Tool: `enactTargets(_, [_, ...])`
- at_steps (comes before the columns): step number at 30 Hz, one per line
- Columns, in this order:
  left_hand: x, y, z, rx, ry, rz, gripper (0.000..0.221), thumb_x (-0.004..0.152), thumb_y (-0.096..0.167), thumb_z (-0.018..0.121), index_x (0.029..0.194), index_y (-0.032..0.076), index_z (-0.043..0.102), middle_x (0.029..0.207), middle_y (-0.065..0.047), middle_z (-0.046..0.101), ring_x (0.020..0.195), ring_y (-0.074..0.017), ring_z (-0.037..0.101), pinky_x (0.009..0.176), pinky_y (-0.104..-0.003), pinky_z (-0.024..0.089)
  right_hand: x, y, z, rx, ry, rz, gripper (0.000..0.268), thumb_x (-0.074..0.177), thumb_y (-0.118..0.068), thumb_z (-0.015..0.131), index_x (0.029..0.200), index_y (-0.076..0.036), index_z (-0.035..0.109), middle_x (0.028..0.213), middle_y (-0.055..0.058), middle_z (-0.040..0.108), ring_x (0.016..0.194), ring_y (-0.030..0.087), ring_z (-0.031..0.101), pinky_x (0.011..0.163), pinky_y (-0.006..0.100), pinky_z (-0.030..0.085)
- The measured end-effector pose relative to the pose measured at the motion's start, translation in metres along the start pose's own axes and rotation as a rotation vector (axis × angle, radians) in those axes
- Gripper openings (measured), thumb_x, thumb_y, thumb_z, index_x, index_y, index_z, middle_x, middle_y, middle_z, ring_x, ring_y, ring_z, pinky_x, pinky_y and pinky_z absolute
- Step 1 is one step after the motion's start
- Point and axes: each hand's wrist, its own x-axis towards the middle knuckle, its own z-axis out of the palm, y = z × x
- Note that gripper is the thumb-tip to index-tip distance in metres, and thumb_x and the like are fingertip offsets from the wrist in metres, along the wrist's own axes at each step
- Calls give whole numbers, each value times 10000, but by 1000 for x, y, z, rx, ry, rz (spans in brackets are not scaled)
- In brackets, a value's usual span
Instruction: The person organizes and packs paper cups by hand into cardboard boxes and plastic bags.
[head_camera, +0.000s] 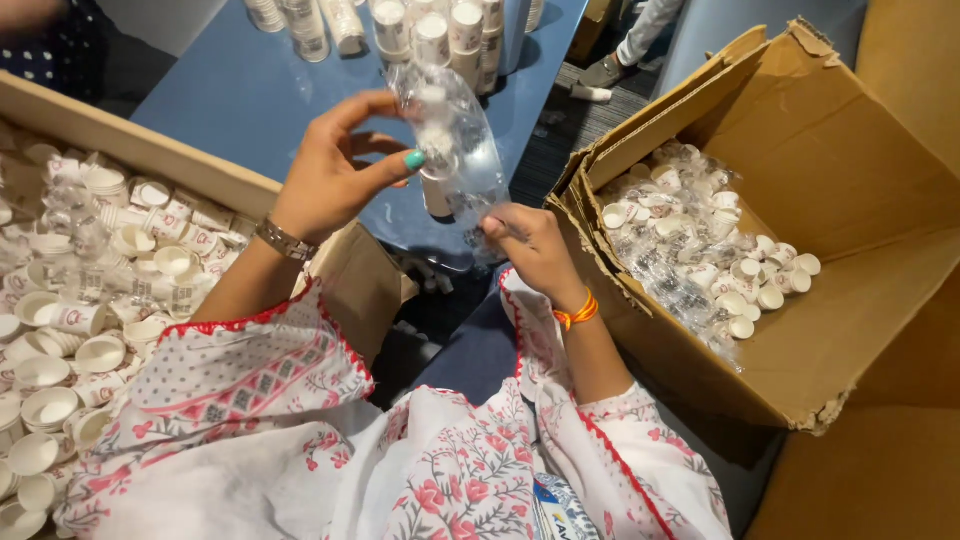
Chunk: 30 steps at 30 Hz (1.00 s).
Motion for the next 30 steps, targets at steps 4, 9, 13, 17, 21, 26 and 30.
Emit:
enactTargets(4, [3,41,-4,135,114,84,785,796,74,807,1457,117,385,1363,10,507,1027,-102,712,716,-240,620,7,12,14,90,-133,52,219,998,-187,629,974,16,707,753,51,680,681,97,640,617,269,492])
enactTargets(9, [23,8,-40,198,87,172,217,992,41,754,1181,-6,658,1077,-55,720,879,-95,705,697,-240,589,2,30,23,183,-288,74,264,1027,-250,626,976,-4,710,774,12,683,703,68,643,647,241,530])
enactTargets(13, [23,-7,-64,343,193,192,136,979,15,769,1083,-18,688,927,-38,736,760,-97,723,624,-239,606,-9,69,8,394,-150,240,304,1058,-278,597,927,-34,722,775,-2,649,664,47,560,578,215,441])
enactTargets(17, [20,-22,-85,284,345,293,126,1020,6,773,1113,-39,700,928,-58,730,746,-114,720,615,-254,602,-11,77,8,562,-70,299,334,1073,-292,604,897,-29,713,782,17,669,642,49,543,597,192,422])
enactTargets(21, [18,-28,-84,198,407,337,157,1044,27,768,1134,-56,669,974,-78,737,741,-125,719,607,-259,588,-7,70,19,663,102,299,269,1049,-286,618,1015,-27,681,853,37,691,674,67,599,615,198,454])
enactTargets(26, [17,0,-55,468,425,529,105,1000,-42,732,1090,-49,677,951,-94,729,707,-148,725,575,-260,573,2,48,35,598,194,160,259,1041,-269,647,1132,-26,647,1016,56,686,836,78,652,715,206,501])
enactTargets(30, [16,4,-40,534,392,502,80,1015,-38,729,1086,-3,711,983,-55,745,714,-131,741,591,-264,569,9,55,43,574,342,148,320,1003,-217,713,1231,-21,603,1107,55,663,900,88,652,769,223,536])
